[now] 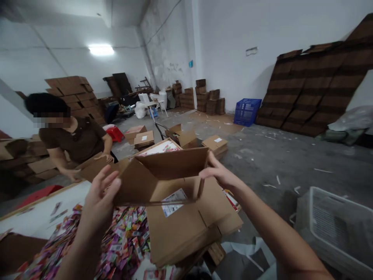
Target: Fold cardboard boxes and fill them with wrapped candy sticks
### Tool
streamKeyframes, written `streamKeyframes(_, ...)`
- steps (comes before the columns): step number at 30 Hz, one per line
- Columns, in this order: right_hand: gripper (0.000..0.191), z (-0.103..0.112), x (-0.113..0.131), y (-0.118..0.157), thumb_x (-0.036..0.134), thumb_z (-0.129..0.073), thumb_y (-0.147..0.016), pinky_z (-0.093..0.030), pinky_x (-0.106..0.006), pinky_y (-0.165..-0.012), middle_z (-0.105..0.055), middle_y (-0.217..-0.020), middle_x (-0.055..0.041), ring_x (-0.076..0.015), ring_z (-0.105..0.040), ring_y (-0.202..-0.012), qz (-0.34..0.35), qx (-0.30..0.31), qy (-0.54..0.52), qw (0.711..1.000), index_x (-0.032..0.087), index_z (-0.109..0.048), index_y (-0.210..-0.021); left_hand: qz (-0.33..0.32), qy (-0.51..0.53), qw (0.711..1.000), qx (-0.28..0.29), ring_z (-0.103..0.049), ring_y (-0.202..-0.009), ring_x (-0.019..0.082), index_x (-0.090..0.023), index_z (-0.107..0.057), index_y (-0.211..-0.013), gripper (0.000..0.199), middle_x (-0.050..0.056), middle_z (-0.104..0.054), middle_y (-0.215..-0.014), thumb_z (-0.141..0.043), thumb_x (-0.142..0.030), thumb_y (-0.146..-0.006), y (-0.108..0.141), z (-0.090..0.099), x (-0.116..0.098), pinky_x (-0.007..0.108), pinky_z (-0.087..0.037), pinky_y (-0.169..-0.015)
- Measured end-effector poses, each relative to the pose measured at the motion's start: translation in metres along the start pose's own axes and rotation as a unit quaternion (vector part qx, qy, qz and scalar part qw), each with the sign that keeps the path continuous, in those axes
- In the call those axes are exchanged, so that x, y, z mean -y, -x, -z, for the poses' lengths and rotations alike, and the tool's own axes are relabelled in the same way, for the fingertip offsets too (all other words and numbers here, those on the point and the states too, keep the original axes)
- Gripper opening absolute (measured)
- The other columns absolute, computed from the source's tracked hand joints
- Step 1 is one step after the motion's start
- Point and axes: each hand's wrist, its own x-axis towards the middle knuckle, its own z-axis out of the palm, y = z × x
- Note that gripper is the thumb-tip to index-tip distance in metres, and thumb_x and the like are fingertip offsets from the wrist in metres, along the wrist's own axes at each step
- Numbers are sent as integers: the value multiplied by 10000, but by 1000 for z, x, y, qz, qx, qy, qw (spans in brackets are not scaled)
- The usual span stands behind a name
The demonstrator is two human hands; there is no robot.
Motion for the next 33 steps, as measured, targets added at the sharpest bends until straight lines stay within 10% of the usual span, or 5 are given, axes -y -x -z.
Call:
streamKeyframes(4, 609, -9, -5, 3, 318, -733, -539, -538, -387, -826, -728, -1035, -21, -257, -678, -942, -127, 158, 8, 979, 238, -643, -1136, -95, -177, 970, 140, -422, -1361, 286, -116, -336, -1458, 812, 156, -437, -1494, -439, -585, -804, -2, -16, -9, 447, -361, -1109)
streamKeyframes(14, 1036, -31, -75, -31, 431, -895, -417, -334, -497, -1120, -536, -1362, -154, -326, -472, -1286, 86, -61, 309, 945, 159, -491, -1331, -107, -608, 638, 460, -682, -909, 361, -225, -729, -866, 624, 152, -736, -900, -213, -570, -930, 32, -18, -30, 461, -482, -804)
streamKeyframes(21, 517, -28, -21, 0, 451, -586, -862, -538, -385, -880, -649, -1154, -85, -213, -651, -1015, 152, -65, 237, 957, 238, -513, -1327, -96, -646, 729, 206, -700, -871, 276, -225, -687, -1005, 380, 86, -753, -946, -348, -392, -969, 1, -24, 21, 312, -424, -632)
streamKeyframes(29, 519, -117, -94, 83, 396, -569, -894, -426, -356, -928, -682, -1140, -139, -246, -572, -1092, 384, -69, 632, 669, 80, -552, -1306, -540, -470, 697, 43, -636, -901, 264, -222, -700, -927, 128, 31, -740, -876, -598, -268, -864, 14, -23, 17, 383, -403, -817)
streamKeyframes(33, 255, -127, -111, 66, 200, -460, -943, -398, -327, -680, -698, -866, -91, -187, -578, -817, 391, -73, 666, 630, 98, -671, -1041, -450, -433, 776, 92, -598, -985, 292, -181, -679, -977, 320, 103, -713, -992, -448, -395, -922, -38, -47, -24, 423, -409, -856)
